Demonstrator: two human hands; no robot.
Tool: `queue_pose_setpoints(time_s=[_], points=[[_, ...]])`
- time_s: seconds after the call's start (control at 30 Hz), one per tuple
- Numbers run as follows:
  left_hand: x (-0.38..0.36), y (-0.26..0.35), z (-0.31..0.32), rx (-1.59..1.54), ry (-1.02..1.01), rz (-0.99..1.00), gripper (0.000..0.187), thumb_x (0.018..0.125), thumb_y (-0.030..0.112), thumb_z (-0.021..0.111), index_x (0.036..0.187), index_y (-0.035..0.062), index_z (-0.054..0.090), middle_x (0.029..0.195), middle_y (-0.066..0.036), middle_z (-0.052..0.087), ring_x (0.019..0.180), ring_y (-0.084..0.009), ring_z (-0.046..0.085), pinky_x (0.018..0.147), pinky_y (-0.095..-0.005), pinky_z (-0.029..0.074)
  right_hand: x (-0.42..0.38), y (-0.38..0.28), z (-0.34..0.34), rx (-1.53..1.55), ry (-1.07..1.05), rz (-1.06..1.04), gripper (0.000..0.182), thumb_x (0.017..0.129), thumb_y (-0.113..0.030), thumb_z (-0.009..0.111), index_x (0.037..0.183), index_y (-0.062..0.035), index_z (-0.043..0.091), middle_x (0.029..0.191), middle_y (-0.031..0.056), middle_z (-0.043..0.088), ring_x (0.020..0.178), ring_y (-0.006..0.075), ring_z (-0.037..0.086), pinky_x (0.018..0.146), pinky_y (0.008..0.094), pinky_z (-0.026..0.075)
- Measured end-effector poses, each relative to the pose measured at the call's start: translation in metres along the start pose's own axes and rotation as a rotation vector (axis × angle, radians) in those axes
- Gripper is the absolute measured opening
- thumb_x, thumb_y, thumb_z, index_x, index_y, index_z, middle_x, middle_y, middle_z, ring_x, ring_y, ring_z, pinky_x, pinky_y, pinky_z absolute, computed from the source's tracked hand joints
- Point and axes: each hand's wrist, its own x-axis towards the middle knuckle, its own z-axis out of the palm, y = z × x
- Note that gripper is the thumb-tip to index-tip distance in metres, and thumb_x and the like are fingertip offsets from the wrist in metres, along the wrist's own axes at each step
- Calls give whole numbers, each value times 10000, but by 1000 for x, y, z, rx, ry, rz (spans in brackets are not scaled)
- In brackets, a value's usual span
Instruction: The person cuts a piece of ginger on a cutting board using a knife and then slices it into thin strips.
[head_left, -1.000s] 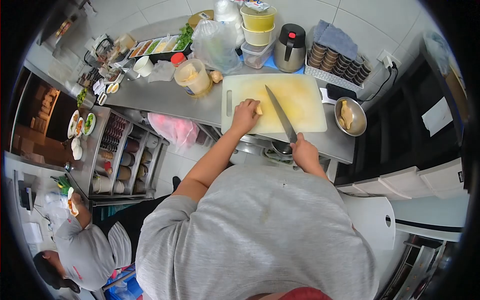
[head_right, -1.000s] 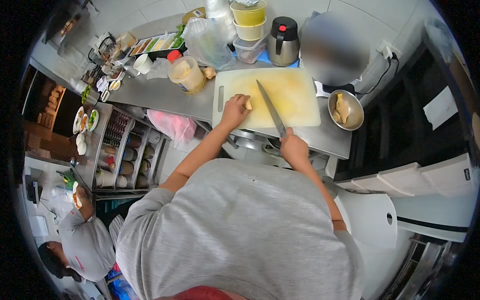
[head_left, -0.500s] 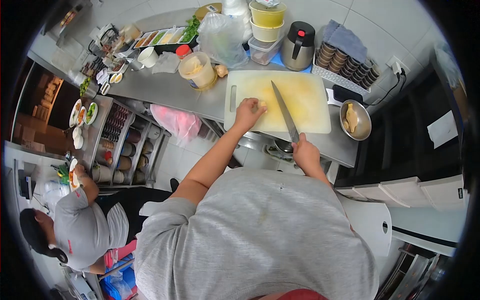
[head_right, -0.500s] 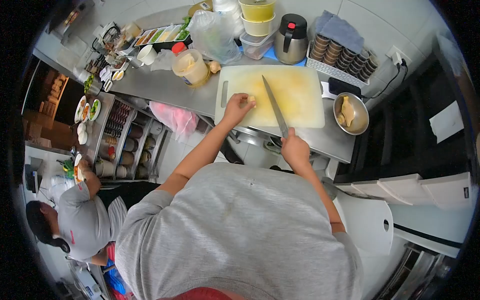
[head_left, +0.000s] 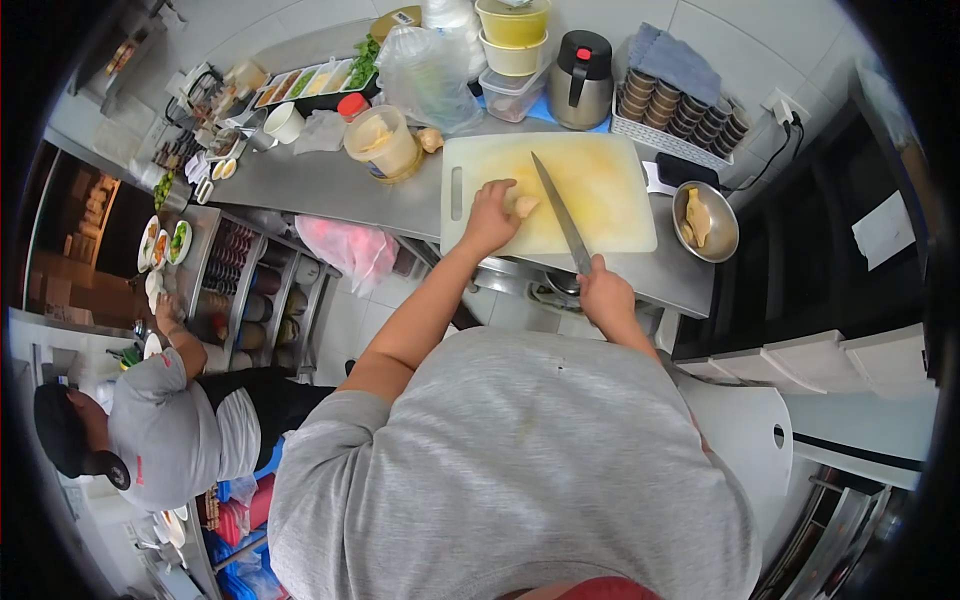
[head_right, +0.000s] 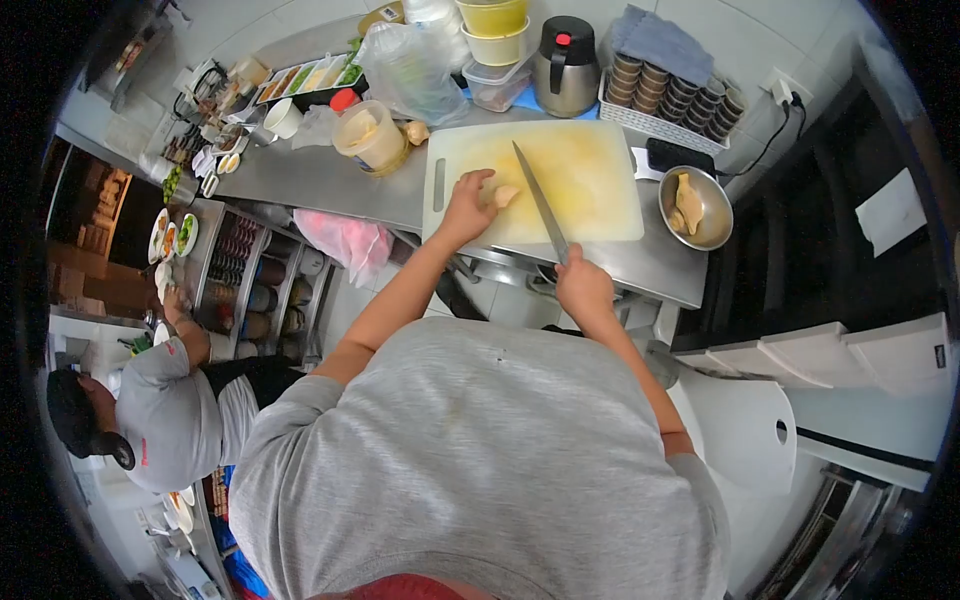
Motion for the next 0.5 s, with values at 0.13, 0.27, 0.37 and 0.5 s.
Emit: queue_pose_setpoints(time_s=[0.13, 0.27, 0.37, 0.5], points=[[7, -1, -4, -16, -115, 114, 477, 728, 122, 694, 1166, 5, 544, 985, -159, 573, 900, -282, 583, 822, -366, 487, 0, -4, -4, -3, 0, -6, 316, 862, -247, 562, 1021, 19, 504, 782, 223, 648, 735, 401, 641, 682, 492, 502], [7, 9, 3, -22, -165, -111, 440, 743, 172, 719, 1123, 4, 575, 936, -160, 590, 787, -266, 613, 736, -351, 507, 3, -5, -6, 2, -15, 9, 303, 849, -251, 574, 988, 15, 531, 792, 221, 651, 744, 394, 642, 693, 485, 506], [3, 16, 9, -117, -126, -166, 415, 747, 188, 722, 1102, 19, 588, 921, -168, 593, 761, -276, 620, 708, -356, 508, 4, -8, -12, 3, -29, 6, 283, 834, -240, 580, 964, 10, 549, 798, 221, 653, 749, 386, 644, 700, 481, 508], [3, 9, 16, -143, -83, -156, 384, 767, 180, 728, 1093, 27, 596, 864, -143, 589, 700, -225, 614, 660, -324, 505, 11, -17, -10, -14, 3, -76, 242, 828, -225, 574, 924, -3, 561, 770, 212, 651, 734, 379, 642, 677, 479, 506]])
